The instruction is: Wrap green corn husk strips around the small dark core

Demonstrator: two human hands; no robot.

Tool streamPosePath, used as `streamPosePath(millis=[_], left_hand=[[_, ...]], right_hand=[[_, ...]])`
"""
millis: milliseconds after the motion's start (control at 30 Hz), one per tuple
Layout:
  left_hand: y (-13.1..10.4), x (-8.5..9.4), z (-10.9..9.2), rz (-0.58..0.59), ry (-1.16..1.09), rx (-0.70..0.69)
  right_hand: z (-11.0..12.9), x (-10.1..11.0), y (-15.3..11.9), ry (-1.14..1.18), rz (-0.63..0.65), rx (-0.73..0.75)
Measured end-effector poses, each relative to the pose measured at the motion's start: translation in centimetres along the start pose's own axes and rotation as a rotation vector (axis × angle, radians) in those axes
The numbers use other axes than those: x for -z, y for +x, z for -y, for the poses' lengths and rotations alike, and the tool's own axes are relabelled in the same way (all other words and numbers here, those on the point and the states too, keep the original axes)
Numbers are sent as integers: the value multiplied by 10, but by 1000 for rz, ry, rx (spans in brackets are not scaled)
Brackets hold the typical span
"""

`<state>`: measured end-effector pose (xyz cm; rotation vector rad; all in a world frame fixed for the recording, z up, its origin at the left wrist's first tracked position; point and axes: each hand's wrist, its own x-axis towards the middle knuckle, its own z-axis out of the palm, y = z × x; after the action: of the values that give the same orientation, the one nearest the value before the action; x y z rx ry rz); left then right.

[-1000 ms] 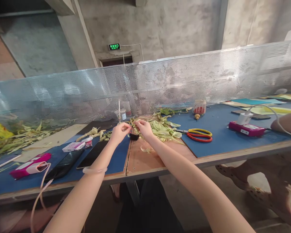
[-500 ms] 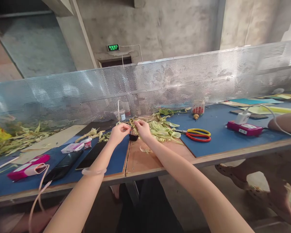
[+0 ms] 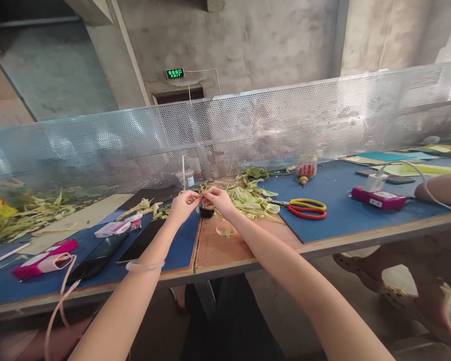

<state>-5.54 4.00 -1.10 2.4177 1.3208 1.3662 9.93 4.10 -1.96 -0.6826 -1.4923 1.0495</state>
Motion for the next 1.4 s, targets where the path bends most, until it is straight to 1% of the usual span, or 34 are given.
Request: streamPosePath(millis=[233,467,567,767,900,1033,1167,1400], left_hand=[[0,1,-2,-5,20,12],[-1,3,-5,4,-13,53],[-3,2,-5,34,-68,95],[-4,-2,-9,145,-253,180],[-4,0,-13,190,-378,231],[-4,4,-15,203,-481,274],[-5,8,-17,192,-553,288],[-4,4,-14,168,-594,326]], right_hand=[[0,1,0,-60,13,37],[0,-1,0,-139,-42,33],[-3,0,2,-168,-81,32],[-2,6,3,-246,-219,48],[4,7,1,-292,-258,79],[5,6,0,-304,-262,76],[3,5,1,-270,-238,56],[1,2,2,-133,-168,67]])
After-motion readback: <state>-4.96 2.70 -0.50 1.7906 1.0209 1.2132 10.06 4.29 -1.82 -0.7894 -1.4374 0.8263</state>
